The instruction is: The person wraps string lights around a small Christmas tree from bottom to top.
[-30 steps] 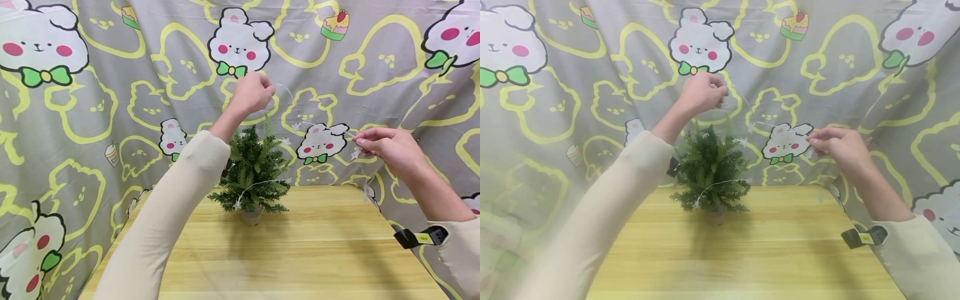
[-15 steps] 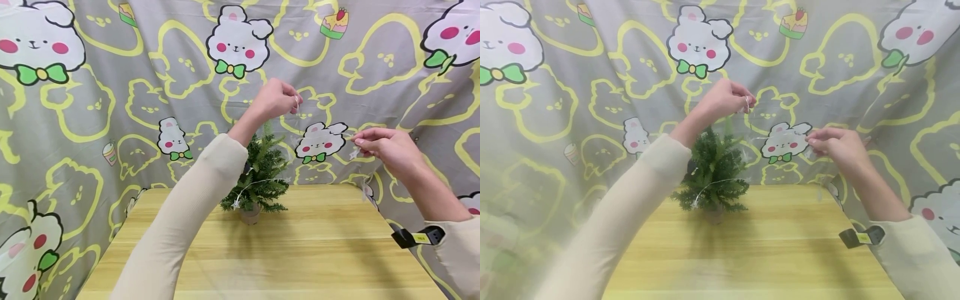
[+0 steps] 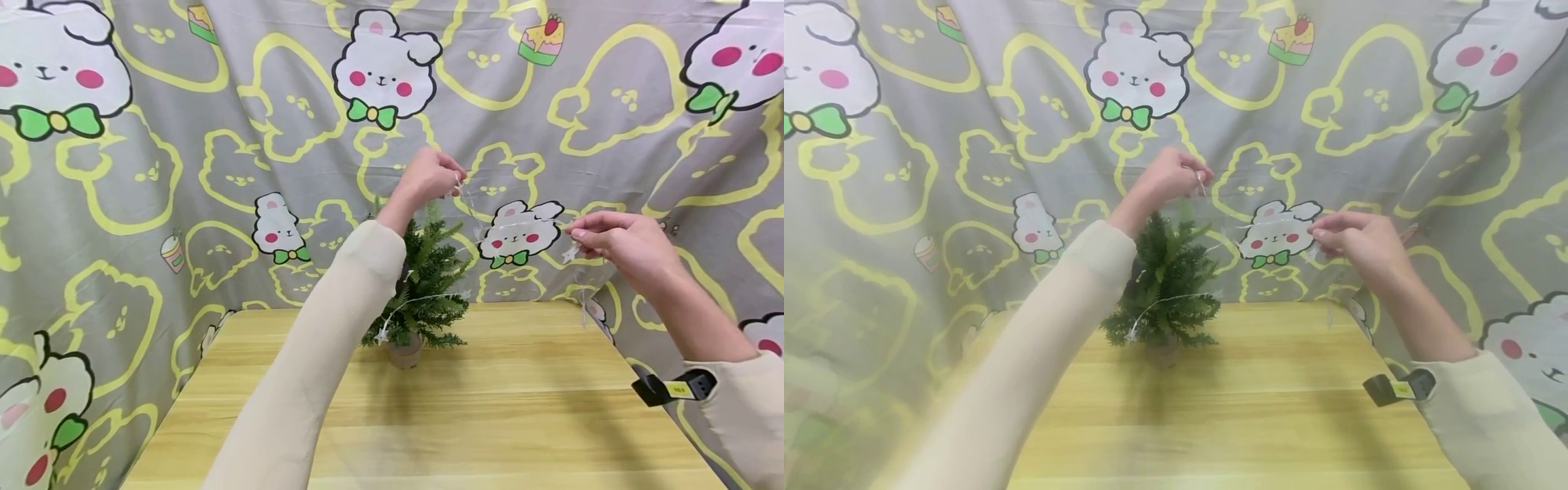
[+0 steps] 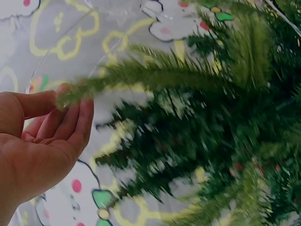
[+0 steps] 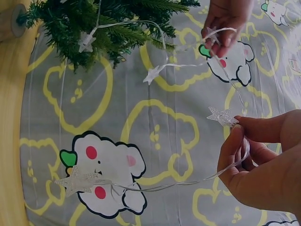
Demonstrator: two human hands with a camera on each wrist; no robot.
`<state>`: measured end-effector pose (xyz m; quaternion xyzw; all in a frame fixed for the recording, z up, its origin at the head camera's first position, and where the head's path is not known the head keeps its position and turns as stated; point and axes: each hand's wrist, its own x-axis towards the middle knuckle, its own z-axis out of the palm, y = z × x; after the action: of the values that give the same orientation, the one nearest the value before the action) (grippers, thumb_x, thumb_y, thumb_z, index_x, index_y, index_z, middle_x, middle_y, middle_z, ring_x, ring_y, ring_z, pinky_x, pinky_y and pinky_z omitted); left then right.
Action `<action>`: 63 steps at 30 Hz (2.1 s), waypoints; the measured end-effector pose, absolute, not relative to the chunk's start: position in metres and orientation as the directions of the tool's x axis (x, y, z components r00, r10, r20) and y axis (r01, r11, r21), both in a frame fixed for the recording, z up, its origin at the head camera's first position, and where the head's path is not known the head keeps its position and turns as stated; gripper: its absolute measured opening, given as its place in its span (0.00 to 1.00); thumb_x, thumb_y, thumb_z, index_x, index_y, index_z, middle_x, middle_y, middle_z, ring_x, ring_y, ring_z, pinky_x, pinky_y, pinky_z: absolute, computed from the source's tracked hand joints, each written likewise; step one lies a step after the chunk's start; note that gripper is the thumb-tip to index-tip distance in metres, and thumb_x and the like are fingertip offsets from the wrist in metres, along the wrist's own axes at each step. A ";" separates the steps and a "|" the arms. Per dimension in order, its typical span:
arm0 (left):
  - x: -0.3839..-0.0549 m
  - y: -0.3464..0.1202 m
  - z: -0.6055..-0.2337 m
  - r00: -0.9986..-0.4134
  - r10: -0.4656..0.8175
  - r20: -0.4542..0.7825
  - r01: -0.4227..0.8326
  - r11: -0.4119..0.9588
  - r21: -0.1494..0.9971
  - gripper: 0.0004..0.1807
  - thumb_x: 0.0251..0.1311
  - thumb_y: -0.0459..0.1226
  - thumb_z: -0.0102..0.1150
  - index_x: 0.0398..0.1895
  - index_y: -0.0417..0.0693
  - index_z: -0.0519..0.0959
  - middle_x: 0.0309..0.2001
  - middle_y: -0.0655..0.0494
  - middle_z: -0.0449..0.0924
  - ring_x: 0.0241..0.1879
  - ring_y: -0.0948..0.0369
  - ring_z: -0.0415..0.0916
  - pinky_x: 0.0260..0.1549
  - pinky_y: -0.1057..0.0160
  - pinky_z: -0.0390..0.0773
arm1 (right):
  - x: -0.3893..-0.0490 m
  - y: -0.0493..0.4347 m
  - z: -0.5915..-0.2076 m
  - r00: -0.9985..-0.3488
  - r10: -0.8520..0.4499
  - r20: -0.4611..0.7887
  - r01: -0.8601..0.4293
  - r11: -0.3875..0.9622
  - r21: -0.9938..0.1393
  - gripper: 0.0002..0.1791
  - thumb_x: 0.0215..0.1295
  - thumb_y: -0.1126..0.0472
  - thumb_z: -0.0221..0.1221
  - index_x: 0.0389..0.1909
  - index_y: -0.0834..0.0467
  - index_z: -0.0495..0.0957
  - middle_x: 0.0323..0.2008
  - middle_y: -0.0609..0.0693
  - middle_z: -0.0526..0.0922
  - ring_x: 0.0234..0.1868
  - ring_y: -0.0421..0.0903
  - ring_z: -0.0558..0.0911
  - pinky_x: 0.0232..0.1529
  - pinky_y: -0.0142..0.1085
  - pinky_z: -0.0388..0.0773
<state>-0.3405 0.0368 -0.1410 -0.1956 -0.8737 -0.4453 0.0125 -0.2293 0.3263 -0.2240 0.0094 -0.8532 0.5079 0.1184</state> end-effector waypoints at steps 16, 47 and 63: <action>-0.362 -0.020 -0.145 -0.972 0.207 0.108 0.194 0.462 0.865 0.14 0.73 0.37 0.56 0.54 0.41 0.84 0.54 0.47 0.85 0.51 0.57 0.85 0.49 0.64 0.83 | -0.229 0.321 -0.222 -0.975 0.097 0.198 -0.120 0.516 -0.848 0.11 0.69 0.46 0.62 0.47 0.45 0.85 0.38 0.30 0.84 0.40 0.39 0.81 0.43 0.25 0.79; -0.377 -0.065 -0.173 -0.995 0.090 0.042 0.077 0.427 0.901 0.10 0.68 0.30 0.59 0.47 0.36 0.85 0.41 0.43 0.88 0.41 0.53 0.86 0.44 0.60 0.84 | -0.236 0.294 -0.213 -0.984 0.038 0.175 -0.133 0.502 -0.855 0.17 0.68 0.45 0.64 0.50 0.50 0.84 0.39 0.36 0.82 0.38 0.40 0.82 0.44 0.27 0.80; -0.373 -0.077 -0.168 -0.993 0.057 0.100 0.115 0.493 0.862 0.11 0.68 0.30 0.59 0.50 0.39 0.85 0.49 0.45 0.87 0.46 0.55 0.83 0.31 0.70 0.76 | -0.242 0.279 -0.207 -0.977 0.027 0.212 -0.174 0.470 -0.865 0.09 0.69 0.50 0.64 0.45 0.47 0.86 0.35 0.36 0.85 0.36 0.41 0.81 0.41 0.29 0.80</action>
<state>-0.3725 -0.0770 -0.1679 -0.0498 -0.8636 -0.5009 0.0291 -0.2416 0.2791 -0.2072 0.0432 -0.8517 0.5129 0.0984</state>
